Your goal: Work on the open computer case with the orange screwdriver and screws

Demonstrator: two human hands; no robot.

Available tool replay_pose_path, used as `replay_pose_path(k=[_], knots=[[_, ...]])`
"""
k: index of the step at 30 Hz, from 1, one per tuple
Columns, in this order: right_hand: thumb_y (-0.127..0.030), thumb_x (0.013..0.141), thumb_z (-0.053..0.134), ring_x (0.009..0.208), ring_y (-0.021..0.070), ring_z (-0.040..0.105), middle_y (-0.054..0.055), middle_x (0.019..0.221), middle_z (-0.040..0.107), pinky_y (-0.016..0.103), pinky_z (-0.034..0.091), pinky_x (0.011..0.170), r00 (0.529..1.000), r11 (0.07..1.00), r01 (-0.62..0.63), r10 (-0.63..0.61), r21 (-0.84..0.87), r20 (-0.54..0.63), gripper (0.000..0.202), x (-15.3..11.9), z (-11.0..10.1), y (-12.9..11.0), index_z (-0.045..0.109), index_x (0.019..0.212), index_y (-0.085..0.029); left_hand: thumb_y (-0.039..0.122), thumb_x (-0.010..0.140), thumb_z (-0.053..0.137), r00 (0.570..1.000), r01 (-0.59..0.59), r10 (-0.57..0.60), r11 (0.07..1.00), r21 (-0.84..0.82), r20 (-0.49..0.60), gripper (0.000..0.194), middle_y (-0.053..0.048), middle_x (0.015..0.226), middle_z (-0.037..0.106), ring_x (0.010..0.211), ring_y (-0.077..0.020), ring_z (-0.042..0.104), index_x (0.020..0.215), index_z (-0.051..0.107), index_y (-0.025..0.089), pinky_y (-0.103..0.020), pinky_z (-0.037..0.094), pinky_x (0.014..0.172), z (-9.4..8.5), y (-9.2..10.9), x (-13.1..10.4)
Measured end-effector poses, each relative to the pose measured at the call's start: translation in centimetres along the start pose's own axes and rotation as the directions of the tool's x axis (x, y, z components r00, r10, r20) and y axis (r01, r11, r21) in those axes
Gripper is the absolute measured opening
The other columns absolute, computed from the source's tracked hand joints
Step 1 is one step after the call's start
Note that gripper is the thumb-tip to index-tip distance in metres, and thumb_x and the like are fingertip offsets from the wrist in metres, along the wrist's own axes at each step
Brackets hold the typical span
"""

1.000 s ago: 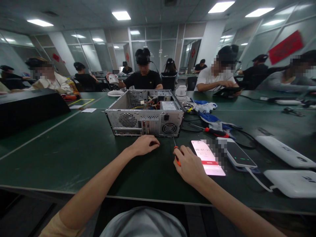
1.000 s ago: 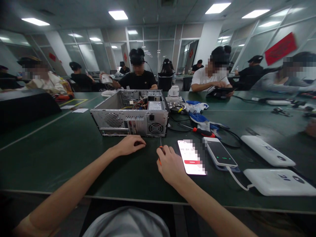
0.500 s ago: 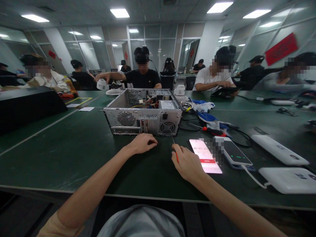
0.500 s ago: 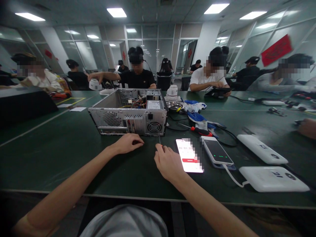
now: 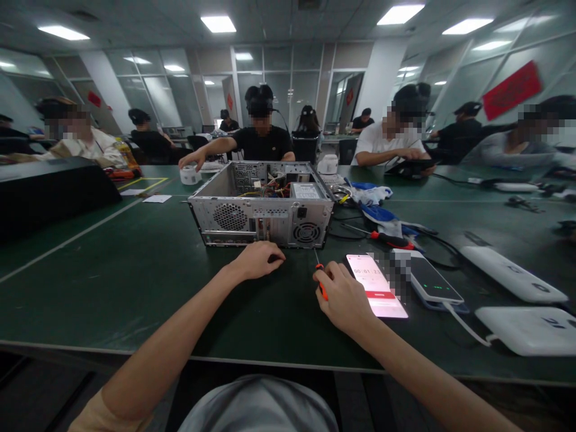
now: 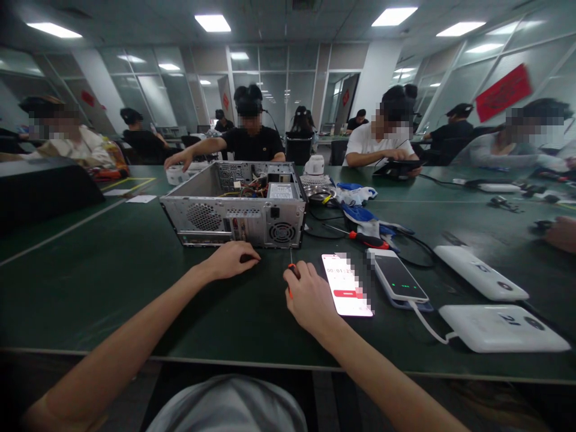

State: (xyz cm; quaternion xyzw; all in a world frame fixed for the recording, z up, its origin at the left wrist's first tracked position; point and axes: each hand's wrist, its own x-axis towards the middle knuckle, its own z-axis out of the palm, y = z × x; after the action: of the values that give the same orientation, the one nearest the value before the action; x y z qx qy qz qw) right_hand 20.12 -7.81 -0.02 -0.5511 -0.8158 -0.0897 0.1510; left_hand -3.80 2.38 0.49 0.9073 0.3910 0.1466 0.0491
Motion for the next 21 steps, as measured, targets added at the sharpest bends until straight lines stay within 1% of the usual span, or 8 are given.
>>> replay_pose_path(k=[1, 3, 5, 8, 10, 12, 17, 21], knots=[[-0.026, 0.093, 0.055, 0.091, 0.0207, 0.054, 0.010, 0.102, 0.058, 0.027, 0.040, 0.068, 1.000, 1.000, -0.003, 0.003, 0.008, -0.006, 0.015, 0.05, -0.06, -0.05, 0.065, 0.101, -0.019, 0.028, 0.092, 0.057, 1.000, -0.001, 0.001, 1.000, 0.003, -0.002, 0.023, -0.006, 0.105, 0.074, 0.097, -0.0218, 0.067, 0.104, 0.076, 0.021, -0.035, 0.051, 0.089, 0.02, -0.01, -0.01], [-0.042, 0.096, 0.052, 0.090, 0.0210, 0.055, 0.010, 0.100, 0.058, 0.027, 0.040, 0.067, 1.000, 1.000, -0.016, 0.016, 0.022, -0.012, 0.027, 0.17, -0.20, -0.20, 0.065, 0.098, -0.019, 0.028, 0.092, 0.057, 1.000, -0.004, 0.004, 1.000, 0.006, -0.005, 0.023, -0.006, 0.105, 0.074, 0.098, -0.0218, 0.067, 0.104, 0.075, 0.022, -0.035, 0.051, 0.089, 0.04, 0.03, -0.01], [-0.050, 0.099, 0.044, 0.089, 0.0209, 0.056, 0.010, 0.100, 0.059, 0.027, 0.039, 0.067, 0.999, 0.999, -0.034, 0.034, 0.025, -0.001, 0.037, 0.26, -0.36, -0.36, 0.064, 0.099, -0.019, 0.029, 0.092, 0.056, 1.000, -0.004, 0.004, 1.000, 0.008, -0.008, 0.024, -0.006, 0.105, 0.074, 0.097, -0.0216, 0.067, 0.104, 0.075, 0.022, -0.034, 0.052, 0.088, 0.02, 0.08, -0.01], [-0.037, 0.103, 0.035, 0.085, 0.0184, 0.060, 0.009, 0.100, 0.062, 0.026, 0.035, 0.063, 0.996, 0.997, -0.076, 0.075, 0.007, 0.046, 0.034, 0.32, -0.57, -0.55, 0.062, 0.112, -0.019, 0.030, 0.092, 0.056, 1.000, -0.002, 0.002, 1.000, 0.013, -0.002, 0.024, -0.006, 0.105, 0.074, 0.097, -0.0216, 0.067, 0.103, 0.075, 0.022, -0.035, 0.052, 0.088, -0.07, 0.16, 0.00], [-0.028, 0.102, 0.035, 0.080, 0.0176, 0.061, 0.007, 0.096, 0.064, 0.026, 0.032, 0.060, 0.992, 0.995, -0.100, 0.100, -0.010, 0.077, 0.033, 0.32, -0.67, -0.64, 0.055, 0.127, -0.020, 0.031, 0.092, 0.055, 1.000, 0.002, -0.003, 1.000, 0.013, 0.004, 0.024, -0.005, 0.105, 0.074, 0.097, -0.0218, 0.067, 0.103, 0.075, 0.021, -0.035, 0.051, 0.089, -0.15, 0.20, -0.01], [-0.025, 0.100, 0.038, 0.077, 0.0176, 0.062, 0.006, 0.092, 0.066, 0.027, 0.031, 0.058, 0.988, 0.993, -0.114, 0.115, -0.018, 0.101, 0.035, 0.31, -0.71, -0.68, 0.051, 0.132, -0.019, 0.031, 0.093, 0.055, 1.000, 0.008, -0.008, 1.000, 0.010, 0.008, 0.025, -0.006, 0.105, 0.074, 0.097, -0.0218, 0.067, 0.103, 0.075, 0.021, -0.035, 0.051, 0.090, -0.23, 0.21, -0.02], [-0.027, 0.096, 0.048, 0.087, 0.0193, 0.061, 0.008, 0.098, 0.067, 0.027, 0.036, 0.063, 0.994, 0.996, -0.082, 0.084, -0.023, 0.074, 0.021, 0.21, -0.41, -0.52, 0.059, 0.111, -0.018, 0.032, 0.092, 0.056, 1.000, 0.024, -0.024, 1.000, 0.015, 0.003, 0.024, -0.005, 0.105, 0.074, 0.097, -0.0214, 0.067, 0.102, 0.075, 0.022, -0.035, 0.051, 0.091, -0.25, 0.06, -0.04], [-0.023, 0.093, 0.051, 0.092, 0.0202, 0.056, 0.009, 0.102, 0.064, 0.027, 0.037, 0.064, 1.000, 0.999, -0.008, 0.009, -0.031, 0.022, 0.019, 0.04, 0.03, -0.24, 0.064, 0.107, -0.020, 0.032, 0.092, 0.056, 1.000, 0.022, -0.022, 1.000, -0.001, -0.003, 0.024, -0.005, 0.104, 0.075, 0.098, -0.0216, 0.067, 0.101, 0.075, 0.021, -0.035, 0.050, 0.091, -0.21, -0.02, 0.00]])
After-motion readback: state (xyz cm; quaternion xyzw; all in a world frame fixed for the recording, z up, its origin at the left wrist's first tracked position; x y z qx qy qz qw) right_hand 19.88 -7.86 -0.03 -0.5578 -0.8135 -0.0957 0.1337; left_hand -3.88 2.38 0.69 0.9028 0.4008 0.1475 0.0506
